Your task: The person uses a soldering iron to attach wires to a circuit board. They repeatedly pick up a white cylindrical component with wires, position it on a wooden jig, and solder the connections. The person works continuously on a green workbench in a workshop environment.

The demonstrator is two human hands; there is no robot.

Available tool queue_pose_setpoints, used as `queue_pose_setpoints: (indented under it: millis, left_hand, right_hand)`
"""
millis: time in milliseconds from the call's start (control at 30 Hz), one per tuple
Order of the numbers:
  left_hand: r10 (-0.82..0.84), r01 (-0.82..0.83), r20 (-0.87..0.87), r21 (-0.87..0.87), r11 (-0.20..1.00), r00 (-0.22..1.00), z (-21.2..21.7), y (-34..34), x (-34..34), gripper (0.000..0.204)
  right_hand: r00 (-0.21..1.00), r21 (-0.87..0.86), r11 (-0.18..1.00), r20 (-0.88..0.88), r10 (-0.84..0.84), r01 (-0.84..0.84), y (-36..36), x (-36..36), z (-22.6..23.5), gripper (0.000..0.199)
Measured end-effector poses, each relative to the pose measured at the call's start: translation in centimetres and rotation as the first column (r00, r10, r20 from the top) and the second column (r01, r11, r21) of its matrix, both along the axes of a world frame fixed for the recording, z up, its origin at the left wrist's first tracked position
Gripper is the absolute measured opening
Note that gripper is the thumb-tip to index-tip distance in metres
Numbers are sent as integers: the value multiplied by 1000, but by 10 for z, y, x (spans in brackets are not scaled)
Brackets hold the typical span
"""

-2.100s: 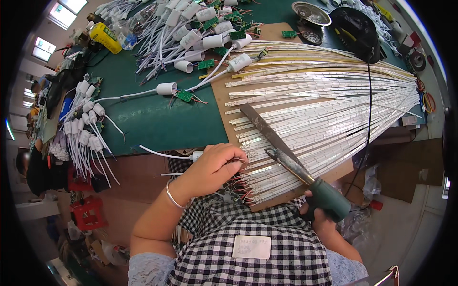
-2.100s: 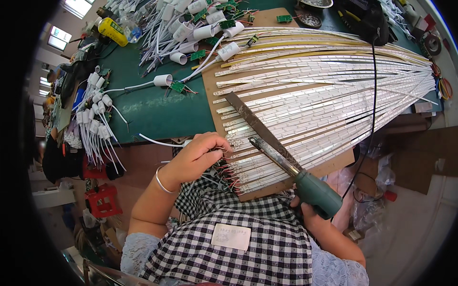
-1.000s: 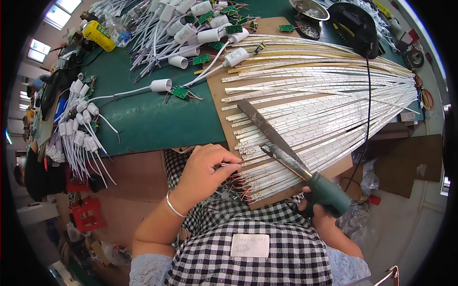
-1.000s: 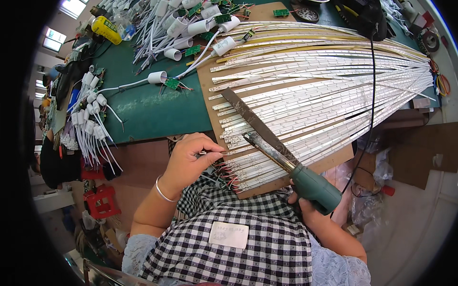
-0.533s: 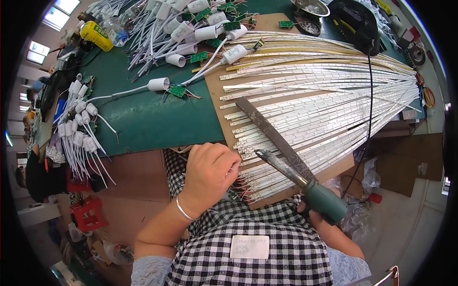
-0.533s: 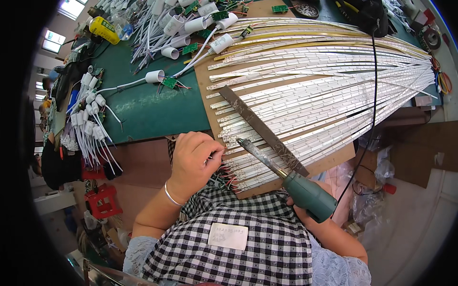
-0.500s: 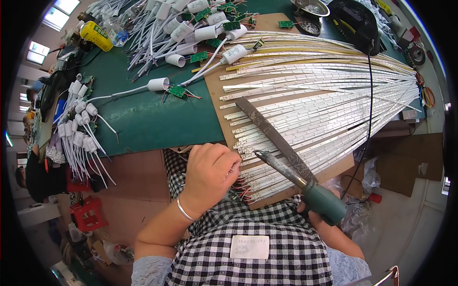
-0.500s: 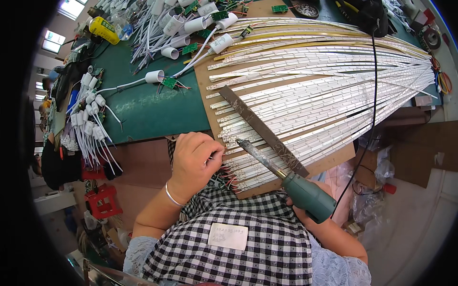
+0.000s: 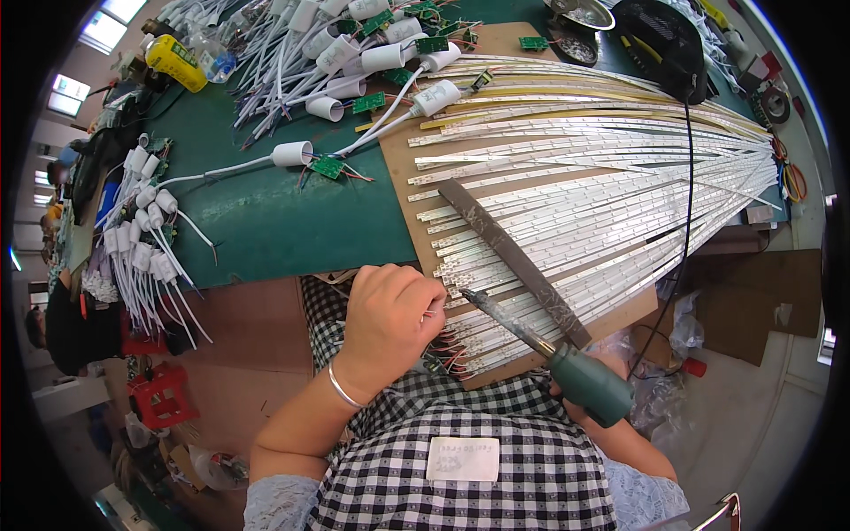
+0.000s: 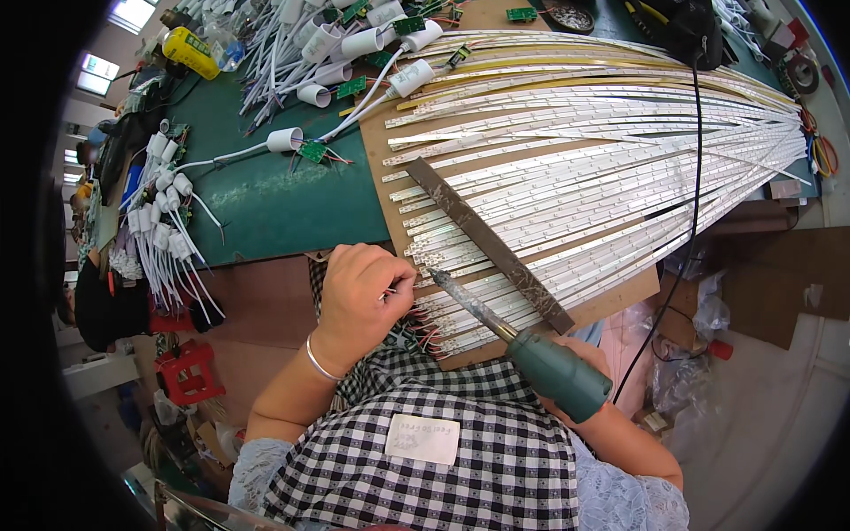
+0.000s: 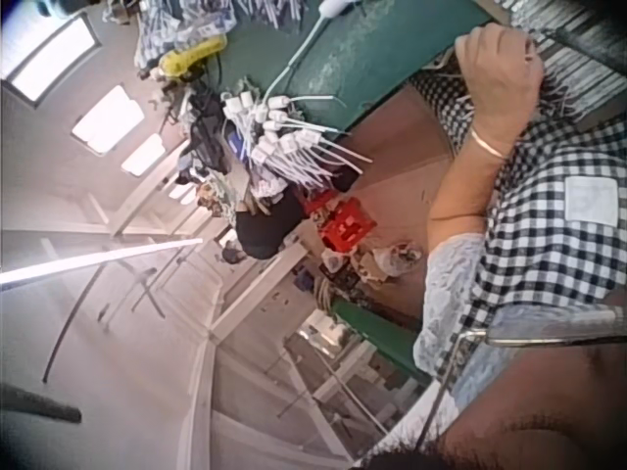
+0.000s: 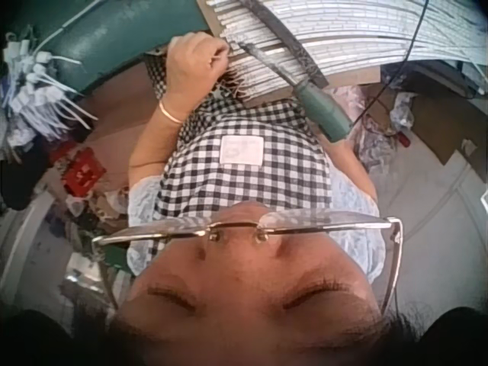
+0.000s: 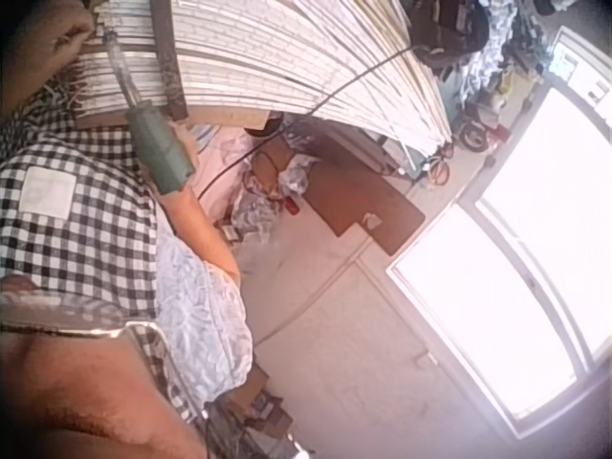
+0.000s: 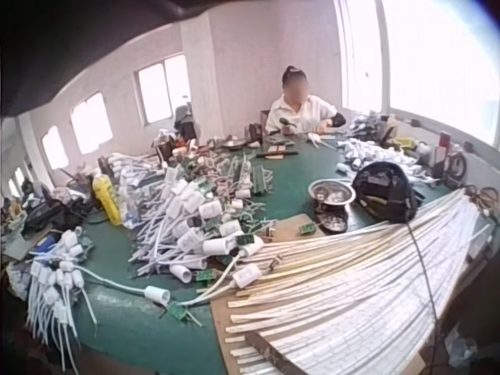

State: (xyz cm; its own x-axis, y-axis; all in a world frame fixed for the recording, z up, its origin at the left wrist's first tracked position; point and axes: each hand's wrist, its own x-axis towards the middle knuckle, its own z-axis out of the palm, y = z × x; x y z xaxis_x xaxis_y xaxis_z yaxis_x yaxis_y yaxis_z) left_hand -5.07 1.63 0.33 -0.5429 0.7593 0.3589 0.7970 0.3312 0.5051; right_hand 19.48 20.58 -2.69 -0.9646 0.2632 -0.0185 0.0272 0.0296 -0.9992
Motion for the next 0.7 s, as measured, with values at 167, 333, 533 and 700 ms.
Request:
queue_pose_setpoints:
  millis: [167,333,533,700]
  left_hand:
    - [-34,33,37,33,999,999,0,-2,0,17]
    - [-46,46,48,-4,999,998,1,-1,-1,16]
    - [-36,38,78,-22,999,996,1,-2,0,14]
    - [-120,124,57,-75,989,991,7,-2,2,13]
  right_hand:
    - [1000,85,996,-20,15,-13,0,3,0,42]
    - [999,79,997,48,-2,-2,-1,2,6,31]
    - [991,278,958,89,-95,67,-3,2,7,18]
    - [994,335,942,91,-56,22,1,-3,17,20]
